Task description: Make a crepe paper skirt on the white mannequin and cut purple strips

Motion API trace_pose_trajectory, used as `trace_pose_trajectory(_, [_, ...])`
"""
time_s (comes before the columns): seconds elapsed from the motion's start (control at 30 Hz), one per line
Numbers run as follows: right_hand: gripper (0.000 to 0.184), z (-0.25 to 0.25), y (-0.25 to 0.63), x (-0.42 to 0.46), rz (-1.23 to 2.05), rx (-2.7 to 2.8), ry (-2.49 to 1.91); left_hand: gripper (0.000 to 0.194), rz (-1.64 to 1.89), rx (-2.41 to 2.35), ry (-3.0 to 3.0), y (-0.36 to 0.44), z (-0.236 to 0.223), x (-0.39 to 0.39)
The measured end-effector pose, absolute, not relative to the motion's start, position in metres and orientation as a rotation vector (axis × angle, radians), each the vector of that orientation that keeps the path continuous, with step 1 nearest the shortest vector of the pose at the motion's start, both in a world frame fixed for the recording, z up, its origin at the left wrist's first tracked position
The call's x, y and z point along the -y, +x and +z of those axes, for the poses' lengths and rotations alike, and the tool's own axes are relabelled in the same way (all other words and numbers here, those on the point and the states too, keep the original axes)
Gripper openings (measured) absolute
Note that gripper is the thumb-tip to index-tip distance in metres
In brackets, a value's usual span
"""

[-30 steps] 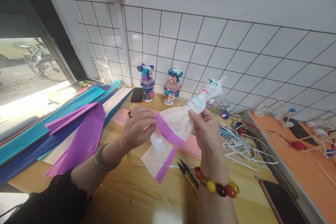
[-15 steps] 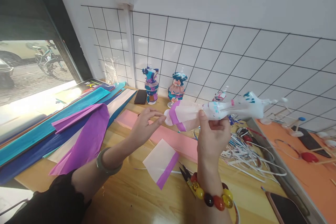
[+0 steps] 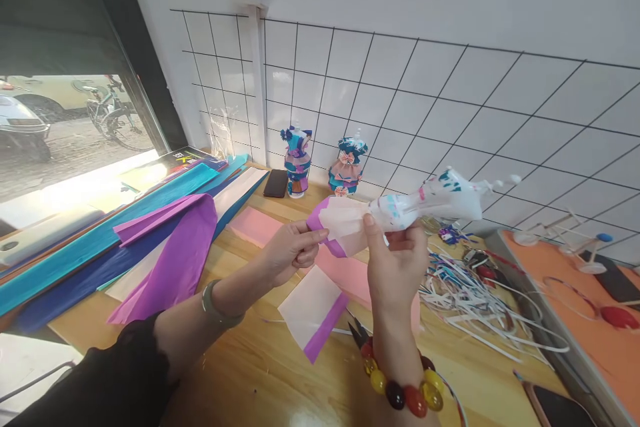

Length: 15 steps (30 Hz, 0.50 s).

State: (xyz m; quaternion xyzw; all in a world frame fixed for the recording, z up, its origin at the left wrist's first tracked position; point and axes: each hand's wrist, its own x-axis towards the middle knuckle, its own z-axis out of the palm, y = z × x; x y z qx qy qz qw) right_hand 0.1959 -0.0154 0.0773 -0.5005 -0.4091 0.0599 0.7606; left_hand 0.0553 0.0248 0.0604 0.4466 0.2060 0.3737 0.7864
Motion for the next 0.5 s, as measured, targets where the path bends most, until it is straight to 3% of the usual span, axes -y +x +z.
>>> trace_pose_trajectory(0.3, [0.037, 0.075, 0.203, 0.012, 0.179, 0.819, -1.149, 0.039, 0.790, -0.501, 0.960, 0.056, 0.065, -0.022])
trace_pose_trajectory(0.5, [0.030, 0.074, 0.245, 0.017, 0.268, 0.791, -1.087, 0.037, 0.520, -0.459, 1.216, 0.042, 0.076, -0.022])
